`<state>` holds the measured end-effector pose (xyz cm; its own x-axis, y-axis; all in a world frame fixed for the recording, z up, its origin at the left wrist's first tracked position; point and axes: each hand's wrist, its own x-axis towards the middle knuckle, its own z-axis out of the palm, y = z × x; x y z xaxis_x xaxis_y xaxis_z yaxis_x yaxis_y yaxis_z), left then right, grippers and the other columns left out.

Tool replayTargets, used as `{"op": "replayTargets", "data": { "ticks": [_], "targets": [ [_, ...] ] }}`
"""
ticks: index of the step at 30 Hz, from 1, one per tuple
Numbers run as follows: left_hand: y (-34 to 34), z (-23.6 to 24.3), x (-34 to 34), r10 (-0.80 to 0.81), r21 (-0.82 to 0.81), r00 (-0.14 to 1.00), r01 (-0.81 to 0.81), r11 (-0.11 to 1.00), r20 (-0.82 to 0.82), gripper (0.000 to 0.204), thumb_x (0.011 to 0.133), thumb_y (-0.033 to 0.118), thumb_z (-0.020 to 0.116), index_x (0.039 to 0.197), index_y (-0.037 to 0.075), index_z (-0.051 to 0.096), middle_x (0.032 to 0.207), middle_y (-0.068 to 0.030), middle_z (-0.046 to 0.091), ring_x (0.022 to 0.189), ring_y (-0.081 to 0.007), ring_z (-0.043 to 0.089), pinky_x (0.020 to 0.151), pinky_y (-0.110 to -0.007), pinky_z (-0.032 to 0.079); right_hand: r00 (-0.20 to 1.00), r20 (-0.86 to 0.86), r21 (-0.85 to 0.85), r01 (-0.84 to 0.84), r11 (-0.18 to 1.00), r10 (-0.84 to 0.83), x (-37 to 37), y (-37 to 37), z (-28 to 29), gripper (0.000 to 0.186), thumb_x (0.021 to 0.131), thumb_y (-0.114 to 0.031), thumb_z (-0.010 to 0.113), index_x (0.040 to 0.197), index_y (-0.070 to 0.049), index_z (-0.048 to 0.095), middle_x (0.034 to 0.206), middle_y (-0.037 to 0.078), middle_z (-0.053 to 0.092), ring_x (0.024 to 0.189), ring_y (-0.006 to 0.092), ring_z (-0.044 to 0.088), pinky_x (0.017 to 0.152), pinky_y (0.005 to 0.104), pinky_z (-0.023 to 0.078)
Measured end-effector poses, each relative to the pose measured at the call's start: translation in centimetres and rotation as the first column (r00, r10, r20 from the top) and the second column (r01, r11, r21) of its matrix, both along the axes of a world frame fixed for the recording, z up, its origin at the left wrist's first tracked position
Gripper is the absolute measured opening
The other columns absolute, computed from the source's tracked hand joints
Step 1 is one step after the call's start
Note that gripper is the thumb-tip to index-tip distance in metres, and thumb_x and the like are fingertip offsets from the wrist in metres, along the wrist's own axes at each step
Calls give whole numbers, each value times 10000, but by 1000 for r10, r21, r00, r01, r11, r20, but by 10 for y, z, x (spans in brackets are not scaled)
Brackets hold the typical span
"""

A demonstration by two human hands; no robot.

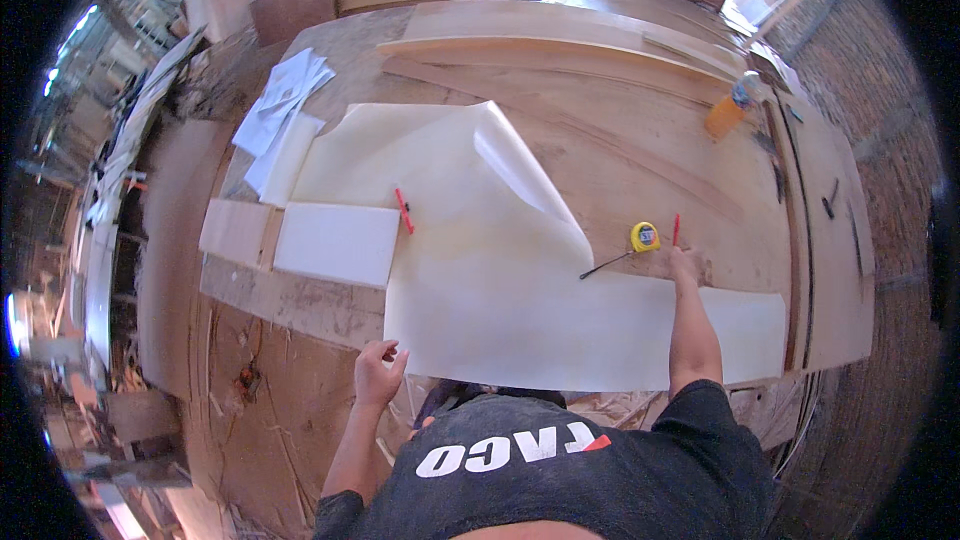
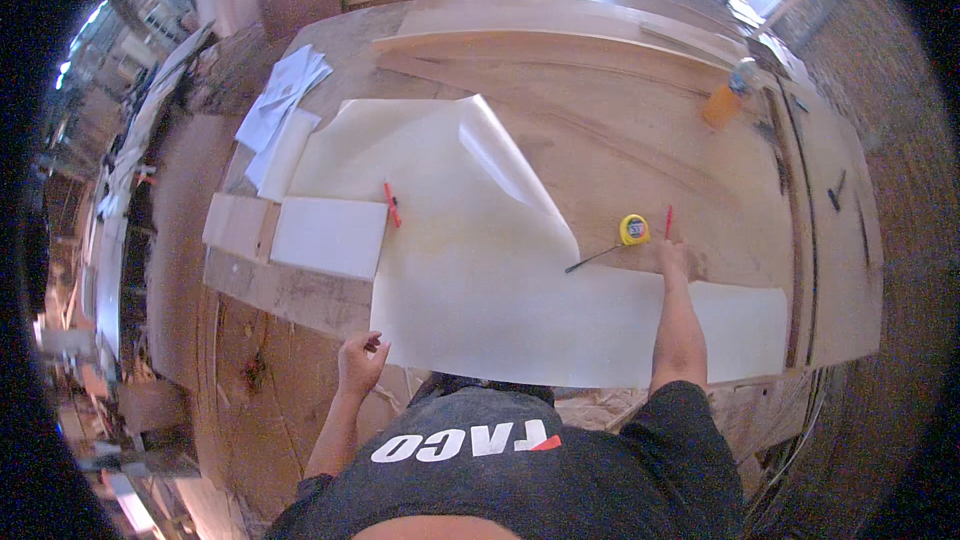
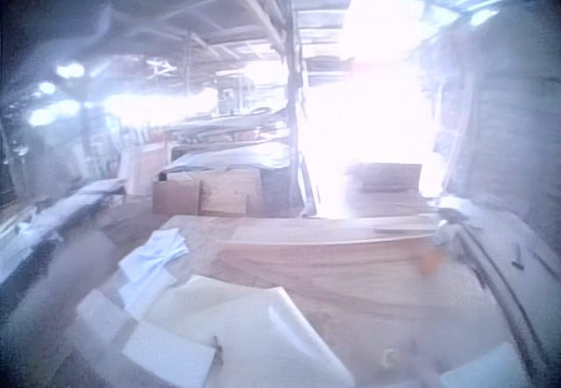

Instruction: The person measures a white sheet with a tape measure and marks it with a pen, then uses a wooden straight edge and a utility knife to cut a strip. Finally, the person positions the cut strip against the edge of a large wooden panel.

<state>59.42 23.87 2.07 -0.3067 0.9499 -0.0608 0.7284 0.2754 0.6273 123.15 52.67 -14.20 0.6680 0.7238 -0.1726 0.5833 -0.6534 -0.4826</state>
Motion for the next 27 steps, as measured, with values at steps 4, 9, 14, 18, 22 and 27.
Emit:
{"op": "replayTargets", "data": {
  "ticks": [4,9,14,18,22,27],
  "targets": [
    [-23,1,-17,70,2,997,-70,998,-13,265,801,161,787,1001,-2,724,894,-154,707,763,-263,694,733,-371,556,989,140,-224,-11,974,43,-95,-31,119,431,823,-383,636,1173,-146,718,1165,139,730,1137,320,668,927,474,505],
    [-29,9,-42,61,78,998,-60,995,-17,249,818,166,769,985,-11,717,858,-156,699,767,-275,684,721,-376,545,982,174,5,67,998,-67,-111,-52,104,349,827,-401,647,1102,-207,735,1074,88,756,1090,314,680,887,480,502],
    [-51,11,-92,169,134,985,-171,976,25,236,826,164,762,980,-9,717,833,-150,689,759,-276,677,711,-373,539,983,177,142,-77,987,52,-199,-77,121,273,868,-322,664,1070,-153,735,1067,86,751,1023,285,701,868,443,511],
    [-79,7,-147,221,205,971,-236,950,93,253,811,144,775,1002,-12,721,864,-151,692,763,-272,680,706,-372,541,954,229,224,-247,943,196,-292,-115,144,229,889,-283,672,1057,-142,738,961,70,742,903,269,703,842,435,512],
    [-127,-13,-212,268,159,952,-290,944,148,259,797,167,784,999,11,735,863,-152,692,765,-268,685,707,-370,546,935,242,259,-321,911,260,-382,-147,151,206,881,-302,677,1037,-181,738,945,35,698,912,251,674,852,499,478],
    [-229,-52,-307,238,-217,956,-198,956,172,384,783,314,784,1053,42,750,912,-164,727,832,-289,709,760,-393,561,914,202,264,-397,879,352,-524,-195,177,179,875,-301,681,1008,-195,733,954,25,687,933,240,665,860,497,471]
  ]
}}
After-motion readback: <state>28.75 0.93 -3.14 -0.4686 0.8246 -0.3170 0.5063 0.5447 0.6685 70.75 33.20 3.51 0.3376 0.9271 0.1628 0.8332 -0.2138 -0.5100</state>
